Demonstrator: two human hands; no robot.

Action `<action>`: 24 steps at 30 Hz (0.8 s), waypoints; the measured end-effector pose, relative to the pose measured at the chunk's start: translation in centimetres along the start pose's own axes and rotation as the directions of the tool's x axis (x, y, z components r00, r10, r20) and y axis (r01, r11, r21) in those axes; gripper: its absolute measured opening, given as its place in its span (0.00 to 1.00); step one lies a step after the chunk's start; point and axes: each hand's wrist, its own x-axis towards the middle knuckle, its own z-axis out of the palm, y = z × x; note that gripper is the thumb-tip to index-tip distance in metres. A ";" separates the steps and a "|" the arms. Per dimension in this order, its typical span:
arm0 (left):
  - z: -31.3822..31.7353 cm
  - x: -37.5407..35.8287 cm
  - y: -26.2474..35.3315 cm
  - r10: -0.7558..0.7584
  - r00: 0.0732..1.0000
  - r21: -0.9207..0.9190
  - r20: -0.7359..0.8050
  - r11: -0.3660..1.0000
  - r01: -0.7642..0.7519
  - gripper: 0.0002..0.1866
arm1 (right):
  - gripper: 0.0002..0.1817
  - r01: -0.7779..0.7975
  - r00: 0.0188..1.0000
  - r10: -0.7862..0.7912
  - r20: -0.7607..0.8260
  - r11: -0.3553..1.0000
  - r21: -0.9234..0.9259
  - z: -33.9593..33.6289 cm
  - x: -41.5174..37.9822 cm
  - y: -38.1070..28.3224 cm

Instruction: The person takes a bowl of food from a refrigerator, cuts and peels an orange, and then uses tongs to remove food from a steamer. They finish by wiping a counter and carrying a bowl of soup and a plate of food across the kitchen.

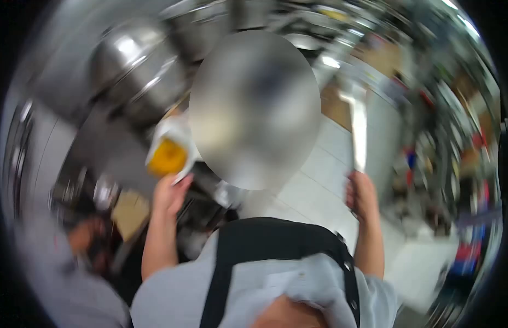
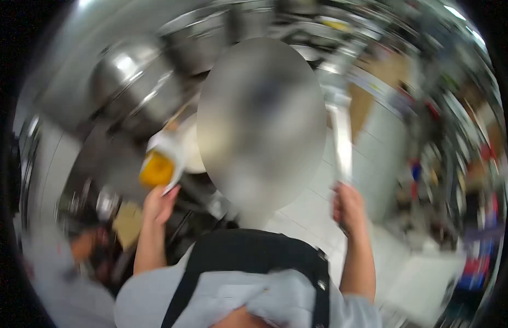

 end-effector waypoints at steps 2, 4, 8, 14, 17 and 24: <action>3.3 -1.6 0.1 -0.046 0.997 0.044 -0.056 0.998 0.048 0.14 | 0.16 -0.080 0.994 0.078 -0.080 0.997 -0.019 -0.9 0.3 0.2; 2.2 -1.6 -0.3 -0.065 0.995 0.061 -0.070 0.996 0.069 0.14 | 0.15 0.015 1.000 -0.012 0.020 0.991 -0.135 -1.1 0.8 -0.1; 1.1 -2.5 0.3 -0.045 0.987 0.211 -0.155 0.974 0.078 0.15 | 0.18 0.186 0.930 -0.085 0.359 0.948 -0.258 2.1 3.1 -2.2; -4.4 -2.1 0.5 -0.036 0.953 0.146 -0.300 0.986 0.084 0.16 | 0.20 0.412 0.677 -0.156 0.719 0.890 -0.194 15.4 0.9 -10.1; -8.9 0.3 0.5 0.038 0.921 0.095 -0.389 0.995 -0.001 0.15 | 0.18 0.340 0.617 -0.164 0.769 0.938 -0.072 23.4 -0.6 -12.4; -18.4 5.9 1.0 0.006 0.873 0.014 -0.488 1.000 0.001 0.16 | 0.21 0.093 0.436 -0.569 0.697 0.799 0.594 39.4 2.4 -10.9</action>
